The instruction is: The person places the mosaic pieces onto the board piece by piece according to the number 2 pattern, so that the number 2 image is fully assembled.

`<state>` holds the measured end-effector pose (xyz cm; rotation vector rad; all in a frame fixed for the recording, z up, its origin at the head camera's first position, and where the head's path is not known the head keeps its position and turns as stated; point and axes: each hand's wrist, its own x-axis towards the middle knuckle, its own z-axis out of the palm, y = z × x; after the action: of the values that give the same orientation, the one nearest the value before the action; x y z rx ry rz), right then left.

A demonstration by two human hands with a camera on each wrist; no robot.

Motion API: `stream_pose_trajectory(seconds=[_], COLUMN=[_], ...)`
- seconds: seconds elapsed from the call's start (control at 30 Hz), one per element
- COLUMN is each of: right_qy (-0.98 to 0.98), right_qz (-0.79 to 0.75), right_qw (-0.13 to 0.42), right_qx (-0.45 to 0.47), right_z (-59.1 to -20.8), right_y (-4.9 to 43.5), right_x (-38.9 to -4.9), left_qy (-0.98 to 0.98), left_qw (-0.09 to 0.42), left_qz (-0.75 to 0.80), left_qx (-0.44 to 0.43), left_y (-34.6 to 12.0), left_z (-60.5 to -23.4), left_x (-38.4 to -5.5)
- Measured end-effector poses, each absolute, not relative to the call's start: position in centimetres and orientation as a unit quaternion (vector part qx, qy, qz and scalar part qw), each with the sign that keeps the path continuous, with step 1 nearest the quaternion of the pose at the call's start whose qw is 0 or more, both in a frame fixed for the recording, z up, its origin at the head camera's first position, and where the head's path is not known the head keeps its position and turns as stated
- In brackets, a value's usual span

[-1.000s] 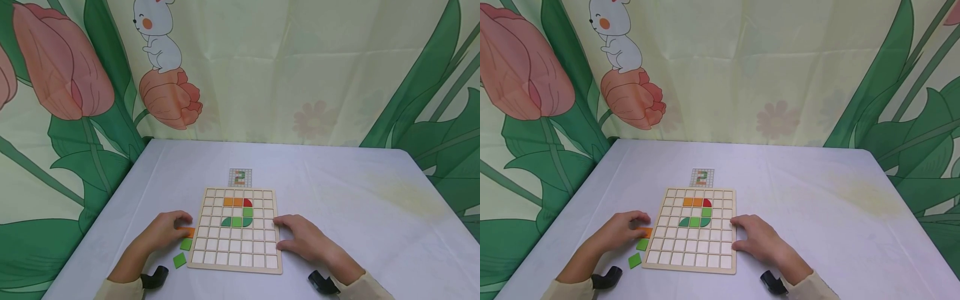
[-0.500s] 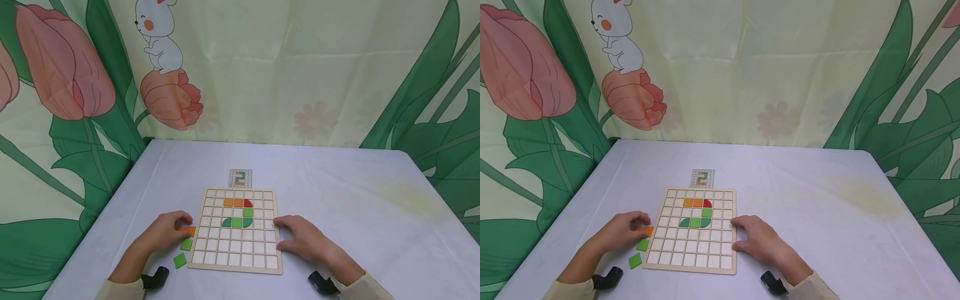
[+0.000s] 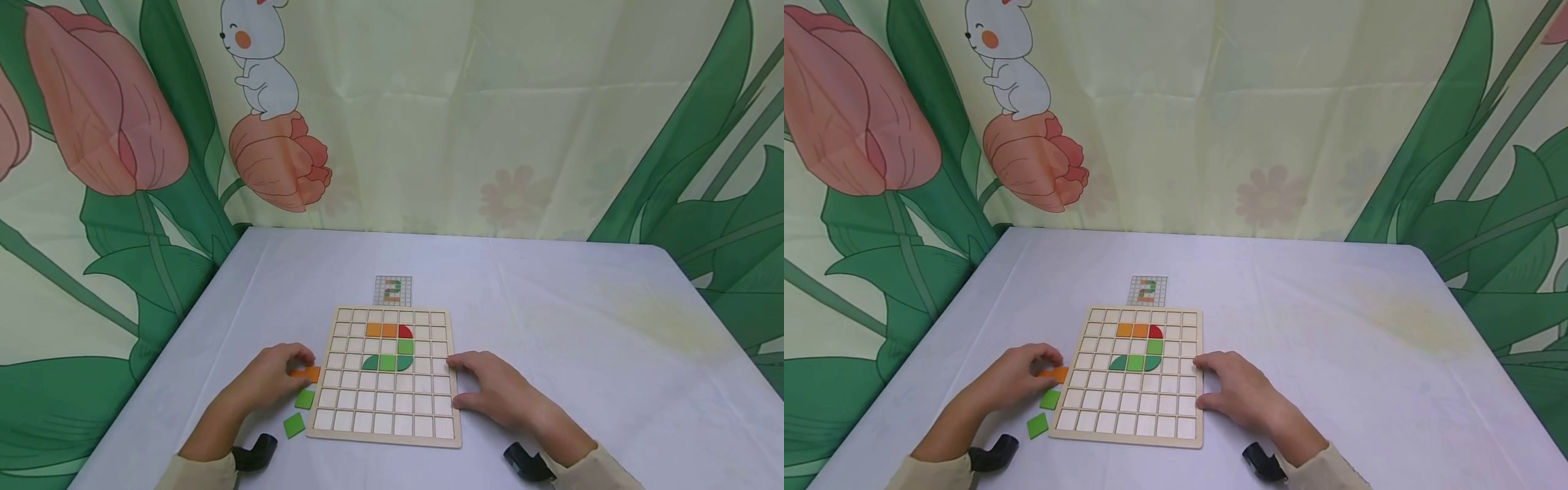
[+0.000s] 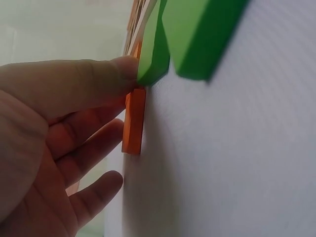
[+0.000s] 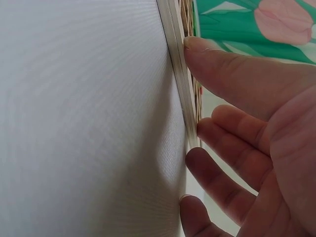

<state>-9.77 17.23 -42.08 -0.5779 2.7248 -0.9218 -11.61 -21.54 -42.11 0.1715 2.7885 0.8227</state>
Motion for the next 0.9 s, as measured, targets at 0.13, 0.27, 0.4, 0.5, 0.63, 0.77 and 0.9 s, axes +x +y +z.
stream_pose_trajectory(seconds=[0.13,0.27,0.4,0.5,0.63,0.77,0.9], right_qy=[0.924,0.923,0.923,0.923,0.922,0.922,0.923], right_qz=[-0.313,-0.313,-0.313,-0.313,-0.314,-0.314,-0.313], right_qw=[0.104,0.101,0.100,0.100,0.100,0.101,0.103], right_qx=[-0.196,-0.200,-0.202,-0.202,-0.202,-0.203,-0.200], right_z=[-42.07,-42.10,-42.12,-42.14,-42.17,-42.17,-42.13], right_y=[17.26,17.32,17.36,17.36,17.36,17.35,17.30], right_x=[-9.76,-9.74,-9.72,-9.72,-9.74,-9.76,-9.78], left_qy=[0.952,0.953,0.954,0.955,0.955,0.953,0.949], left_qw=[0.112,0.106,0.102,0.099,0.095,0.101,0.106], left_qz=[0.279,0.278,0.274,0.272,0.272,0.280,0.289], left_qx=[0.057,0.060,0.063,0.067,0.068,0.064,0.067], left_y=[-21.46,-21.41,-21.38,-21.40,-21.42,-21.24,-20.76], left_z=[-42.22,-42.30,-42.26,-42.24,-42.12,-41.80,-41.51], left_x=[-11.69,-11.77,-11.79,-11.81,-11.89,-11.95,-12.02])
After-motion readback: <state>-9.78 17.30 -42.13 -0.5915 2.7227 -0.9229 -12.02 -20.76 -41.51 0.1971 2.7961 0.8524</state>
